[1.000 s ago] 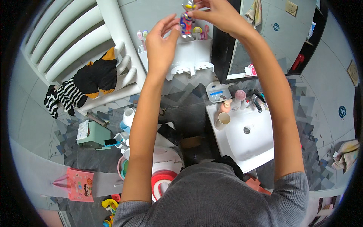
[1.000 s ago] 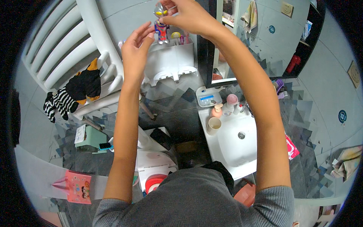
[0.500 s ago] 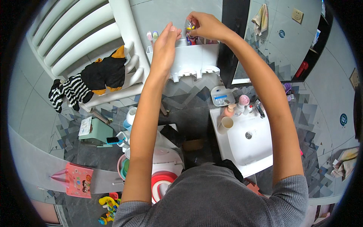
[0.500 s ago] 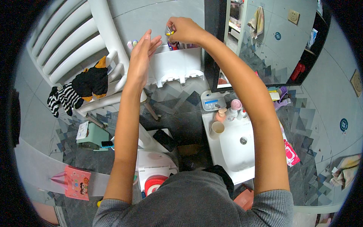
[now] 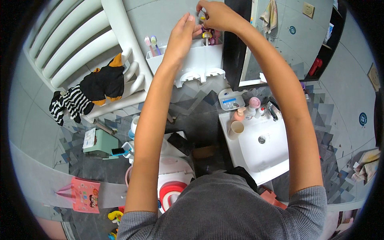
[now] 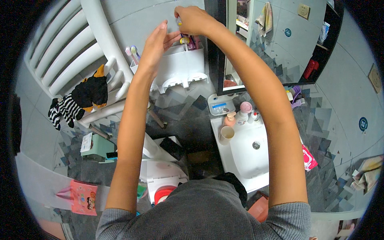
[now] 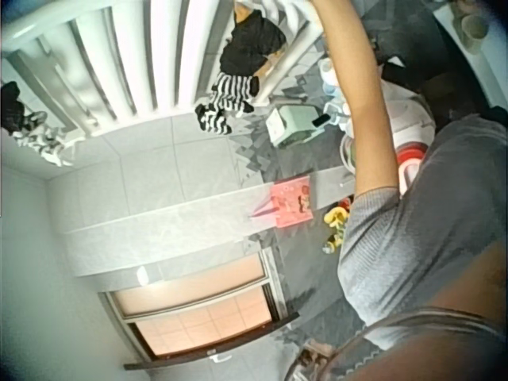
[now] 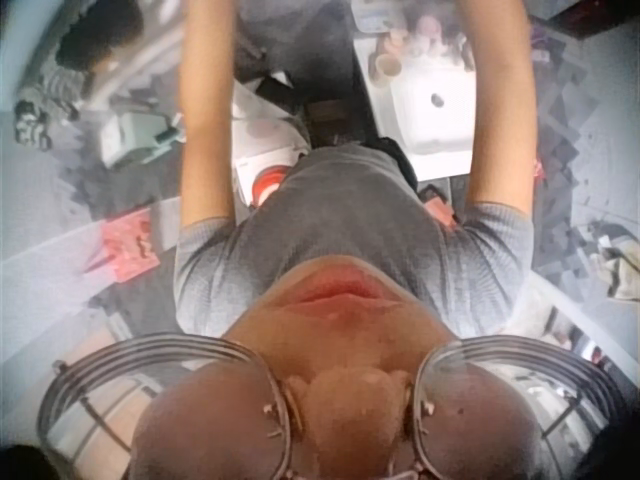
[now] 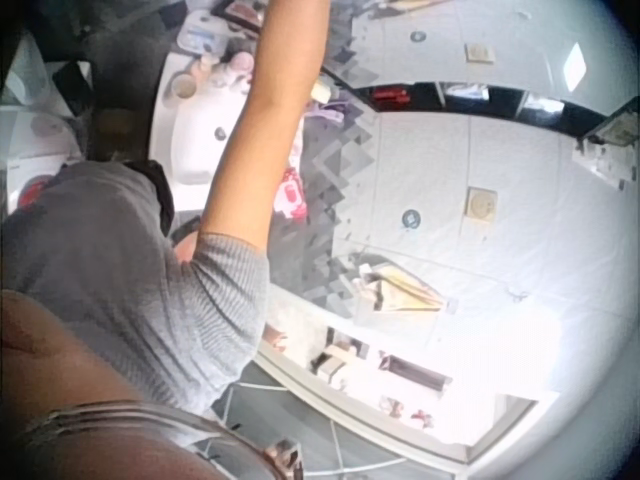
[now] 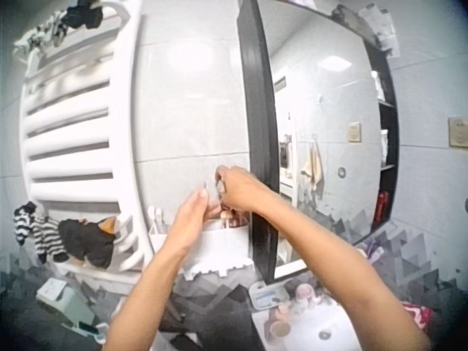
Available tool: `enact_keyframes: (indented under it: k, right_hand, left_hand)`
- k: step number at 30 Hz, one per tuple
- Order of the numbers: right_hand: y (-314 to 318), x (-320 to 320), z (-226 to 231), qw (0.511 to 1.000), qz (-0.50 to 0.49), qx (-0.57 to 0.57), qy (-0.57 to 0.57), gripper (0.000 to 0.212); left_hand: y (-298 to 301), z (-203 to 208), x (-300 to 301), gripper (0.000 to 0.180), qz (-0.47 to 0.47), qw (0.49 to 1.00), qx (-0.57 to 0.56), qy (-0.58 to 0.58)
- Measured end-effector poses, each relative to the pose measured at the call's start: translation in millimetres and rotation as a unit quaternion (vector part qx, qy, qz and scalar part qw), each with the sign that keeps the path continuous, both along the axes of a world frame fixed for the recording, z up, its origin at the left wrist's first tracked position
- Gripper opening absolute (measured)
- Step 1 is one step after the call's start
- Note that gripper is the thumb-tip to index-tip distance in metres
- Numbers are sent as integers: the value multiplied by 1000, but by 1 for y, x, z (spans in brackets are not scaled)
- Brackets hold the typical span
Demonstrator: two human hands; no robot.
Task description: The person cleans several plastic cups in a bathroom sink. They rinse each cup under running water, wipe the interior and exterior with their hands, and place the cleaned cups on a wall-mounted rack.
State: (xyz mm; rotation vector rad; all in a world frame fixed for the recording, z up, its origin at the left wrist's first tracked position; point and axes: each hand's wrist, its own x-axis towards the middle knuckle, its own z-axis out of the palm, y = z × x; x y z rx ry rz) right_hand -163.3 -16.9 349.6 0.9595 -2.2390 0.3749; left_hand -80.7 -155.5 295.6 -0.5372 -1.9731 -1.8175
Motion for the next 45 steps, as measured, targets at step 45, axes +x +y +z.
enact_keyframes:
  k: [45]
  right_hand:
    - [159,160,-386,936,-106,-202,-267,25]
  left_hand:
    - [120,-327,55,28,-52,968,-234,-79]
